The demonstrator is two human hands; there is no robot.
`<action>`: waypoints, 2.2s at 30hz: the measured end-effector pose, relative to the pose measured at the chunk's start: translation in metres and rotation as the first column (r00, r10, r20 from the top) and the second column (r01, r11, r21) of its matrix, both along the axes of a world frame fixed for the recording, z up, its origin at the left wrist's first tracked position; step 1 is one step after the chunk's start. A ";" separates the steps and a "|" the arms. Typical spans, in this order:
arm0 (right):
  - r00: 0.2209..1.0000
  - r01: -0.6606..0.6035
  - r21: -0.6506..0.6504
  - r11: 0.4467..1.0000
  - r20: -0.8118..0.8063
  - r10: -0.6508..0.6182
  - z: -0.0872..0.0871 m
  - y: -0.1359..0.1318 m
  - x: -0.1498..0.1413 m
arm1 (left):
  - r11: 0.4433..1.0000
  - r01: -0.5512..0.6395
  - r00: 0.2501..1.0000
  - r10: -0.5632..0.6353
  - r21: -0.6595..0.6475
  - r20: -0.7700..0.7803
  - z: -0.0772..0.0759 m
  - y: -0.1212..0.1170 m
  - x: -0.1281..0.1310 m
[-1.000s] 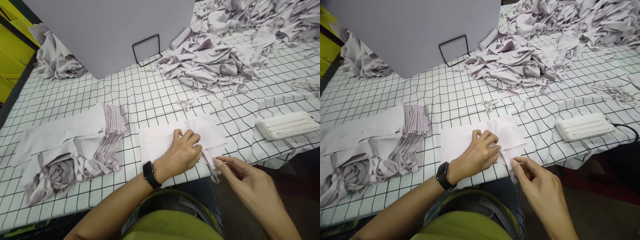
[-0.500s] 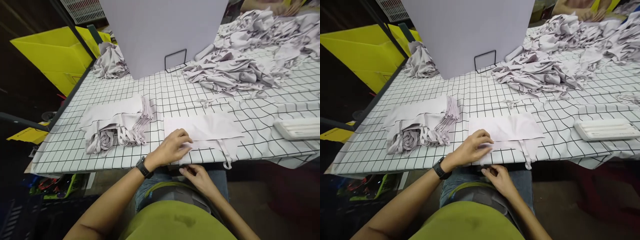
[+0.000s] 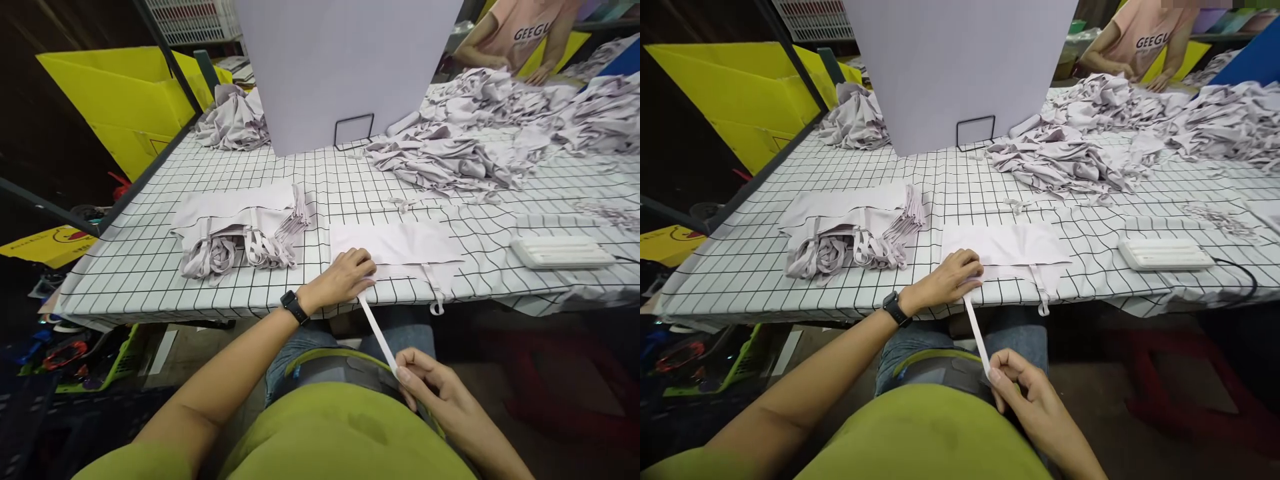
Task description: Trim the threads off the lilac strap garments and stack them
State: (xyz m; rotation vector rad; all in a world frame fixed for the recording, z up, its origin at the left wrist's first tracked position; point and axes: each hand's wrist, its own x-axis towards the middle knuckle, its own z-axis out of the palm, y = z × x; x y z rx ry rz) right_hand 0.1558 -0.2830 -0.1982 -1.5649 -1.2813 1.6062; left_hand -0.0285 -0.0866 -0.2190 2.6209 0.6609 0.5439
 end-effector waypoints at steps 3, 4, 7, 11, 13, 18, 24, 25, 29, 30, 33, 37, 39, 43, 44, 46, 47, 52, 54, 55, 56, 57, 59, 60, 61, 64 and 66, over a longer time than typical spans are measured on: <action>0.997 0.077 -0.068 0.995 0.025 -0.076 0.007 -0.017 0.005 | 1.000 0.011 1.000 -0.011 0.003 0.011 0.000 0.001 -0.001; 0.993 0.113 -0.087 0.990 0.034 -0.111 0.010 -0.023 0.008 | 1.000 0.013 1.000 -0.013 0.000 0.016 -0.001 0.001 -0.001; 0.964 0.263 -0.103 0.959 0.073 -0.256 0.020 -0.036 0.010 | 1.000 0.015 0.999 -0.015 -0.001 0.030 -0.001 0.002 -0.001; 0.916 0.393 -0.081 0.916 0.122 -0.382 0.034 -0.044 0.009 | 1.000 0.020 0.999 -0.020 0.004 0.050 -0.001 0.001 0.000; 0.914 0.397 -0.081 0.914 0.125 -0.385 0.041 -0.047 0.011 | 1.000 0.022 0.998 -0.022 0.001 0.056 0.000 0.001 -0.001; 0.899 0.437 -0.102 0.894 0.022 -0.437 0.056 -0.050 0.019 | 1.000 0.014 0.998 -0.013 -0.012 0.057 -0.002 0.004 -0.001; 0.810 0.507 -0.142 0.850 -0.259 -0.527 0.054 -0.026 0.016 | 0.990 0.015 0.968 0.021 -0.143 0.252 0.021 -0.018 0.005; 0.820 0.502 -0.127 0.856 -0.244 -0.517 0.049 -0.019 0.015 | 0.982 0.035 0.946 0.027 -0.183 0.324 0.032 -0.028 0.006; 0.877 0.406 -0.075 0.911 -0.246 -0.412 0.036 0.010 0.010 | 0.955 0.186 0.906 -0.075 -0.233 0.417 0.070 -0.069 0.007; 0.896 0.372 -0.051 0.927 -0.242 -0.373 0.035 0.016 0.009 | 0.954 0.189 0.913 -0.084 -0.234 0.399 0.075 -0.075 0.007; 0.951 0.271 0.049 0.961 -0.167 -0.260 0.037 0.031 0.006 | 0.944 0.119 0.930 0.003 -0.307 0.368 0.077 -0.080 0.006; 0.991 0.123 0.210 0.970 0.017 -0.129 0.039 0.045 0.005 | 0.897 0.068 0.931 0.099 -0.436 0.351 0.066 -0.072 0.004; 0.988 0.057 0.280 0.958 0.124 -0.095 0.036 0.049 0.005 | 0.882 0.035 0.929 0.145 -0.470 0.341 0.062 -0.069 0.003; 0.975 0.053 0.320 0.946 0.188 -0.118 0.029 0.057 0.002 | 0.846 -0.074 0.910 0.274 -0.527 0.312 0.057 -0.066 0.004; 0.976 0.075 0.295 0.952 0.173 -0.131 0.028 0.059 -0.001 | 0.831 -0.104 0.899 0.313 -0.546 0.305 0.056 -0.065 0.004; 0.978 0.136 0.216 0.967 0.126 -0.165 0.028 0.063 -0.006 | 0.786 -0.159 0.876 0.391 -0.597 0.281 0.055 -0.062 0.004; 0.977 0.167 0.175 0.970 0.102 -0.186 0.028 0.065 -0.009 | 0.757 -0.178 0.869 0.421 -0.629 0.260 0.054 -0.060 0.003; 0.968 0.231 0.092 0.969 0.075 -0.238 0.028 0.079 -0.017 | 0.677 -0.186 0.882 0.435 -0.712 0.183 0.052 -0.045 -0.001; 0.975 0.193 0.085 0.978 0.093 -0.200 0.026 0.084 -0.016 | 0.695 -0.157 0.901 0.392 -0.702 0.186 0.052 -0.038 -0.002; 0.979 0.170 0.084 0.982 0.100 -0.178 0.025 0.087 -0.014 | 0.701 -0.142 0.912 0.368 -0.699 0.183 0.052 -0.034 -0.003; 0.981 0.155 0.087 0.984 0.106 -0.164 0.025 0.090 -0.013 | 0.706 -0.128 0.923 0.342 -0.697 0.177 0.051 -0.031 -0.004; 0.979 0.156 0.089 0.984 0.115 -0.166 0.025 0.092 -0.012 | 0.715 -0.121 0.932 0.320 -0.688 0.169 0.050 -0.027 -0.004; 0.966 0.208 0.072 0.976 0.139 -0.216 0.026 0.098 -0.011 | 0.778 -0.136 0.944 0.290 -0.613 0.158 0.046 -0.020 -0.004; 0.957 0.247 0.048 0.968 0.145 -0.252 0.027 0.101 -0.011 | 0.828 -0.159 0.948 0.280 -0.538 0.150 0.043 -0.015 -0.003; 0.947 0.290 0.012 0.957 0.143 -0.288 0.028 0.104 -0.011 | 0.877 -0.186 0.955 0.268 -0.443 0.130 0.039 -0.011 -0.002; 0.928 0.371 -0.116 0.921 0.077 -0.364 0.027 0.114 -0.010 | 0.964 -0.207 0.978 0.207 -0.166 -0.022 0.028 0.002 0.003; 0.931 0.363 -0.178 0.915 0.021 -0.365 0.025 0.122 -0.008 | 0.980 -0.189 0.974 0.181 -0.053 -0.140 0.023 0.010 0.007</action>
